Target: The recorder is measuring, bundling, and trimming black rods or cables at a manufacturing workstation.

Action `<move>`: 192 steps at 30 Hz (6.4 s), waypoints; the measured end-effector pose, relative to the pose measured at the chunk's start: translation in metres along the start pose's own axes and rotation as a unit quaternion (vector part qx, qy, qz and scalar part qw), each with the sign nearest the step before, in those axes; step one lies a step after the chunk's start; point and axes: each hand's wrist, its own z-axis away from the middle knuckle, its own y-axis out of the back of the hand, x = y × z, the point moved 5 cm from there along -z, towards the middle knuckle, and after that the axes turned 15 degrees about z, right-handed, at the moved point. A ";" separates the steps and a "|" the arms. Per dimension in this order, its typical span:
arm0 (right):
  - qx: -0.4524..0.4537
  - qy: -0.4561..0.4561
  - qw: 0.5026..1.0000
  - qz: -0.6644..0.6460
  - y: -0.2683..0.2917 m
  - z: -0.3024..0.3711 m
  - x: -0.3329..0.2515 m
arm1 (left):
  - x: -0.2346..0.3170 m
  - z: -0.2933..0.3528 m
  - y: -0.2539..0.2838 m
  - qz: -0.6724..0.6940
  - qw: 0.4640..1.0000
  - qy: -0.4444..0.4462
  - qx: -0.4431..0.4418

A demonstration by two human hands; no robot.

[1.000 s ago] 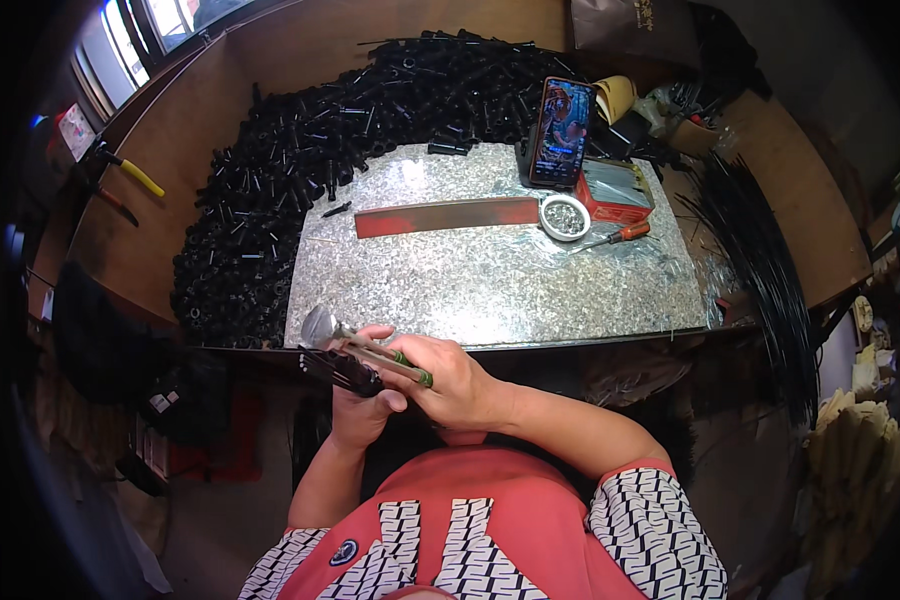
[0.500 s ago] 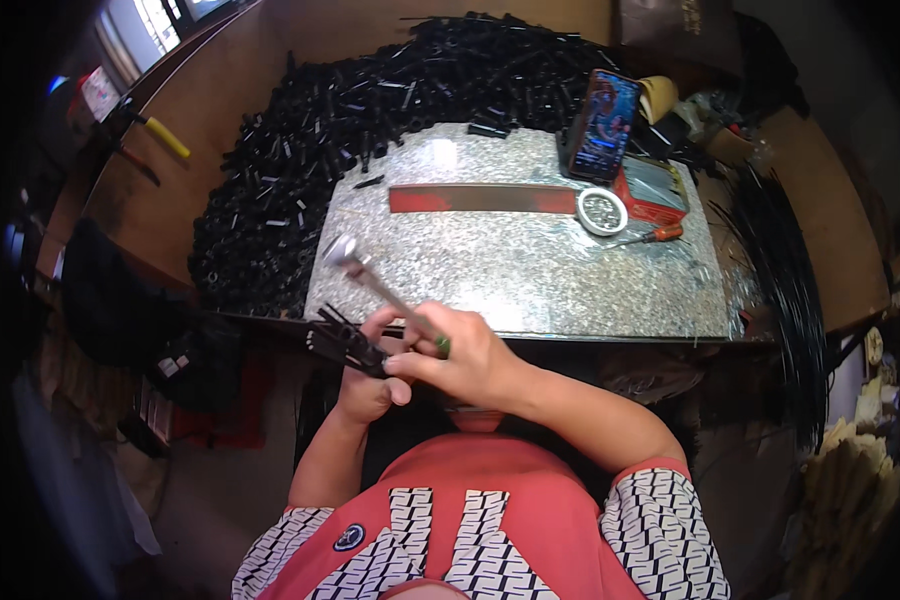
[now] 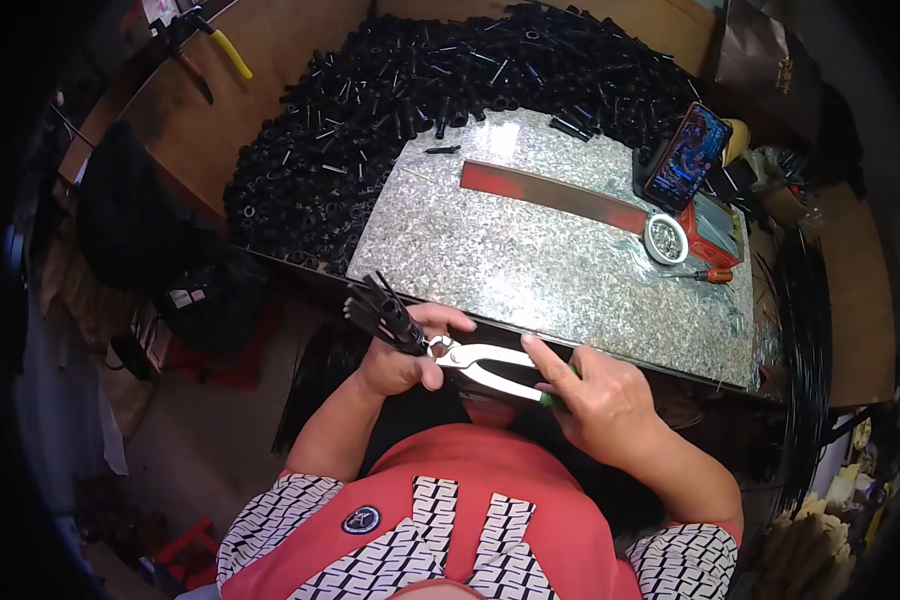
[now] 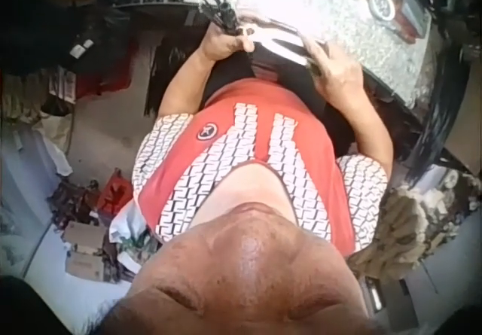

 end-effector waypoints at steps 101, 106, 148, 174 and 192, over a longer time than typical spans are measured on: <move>-0.004 0.048 0.998 0.043 0.005 0.003 -0.022 | -0.009 0.019 0.016 -0.147 0.975 -0.124 0.112; -0.035 0.041 0.998 -0.009 0.004 -0.005 -0.020 | -0.005 0.019 0.014 -0.139 0.978 -0.130 0.086; -0.080 -0.140 0.987 -0.008 -0.052 0.000 0.060 | 0.050 0.010 0.043 0.079 0.977 -0.195 0.036; 0.242 -0.080 0.691 -0.676 -0.022 0.031 0.032 | -0.018 -0.008 -0.030 0.383 0.912 -0.032 0.141; -0.112 -0.031 0.937 -0.330 -0.095 0.005 -0.021 | 0.079 -0.008 -0.077 -0.087 0.968 -0.235 0.033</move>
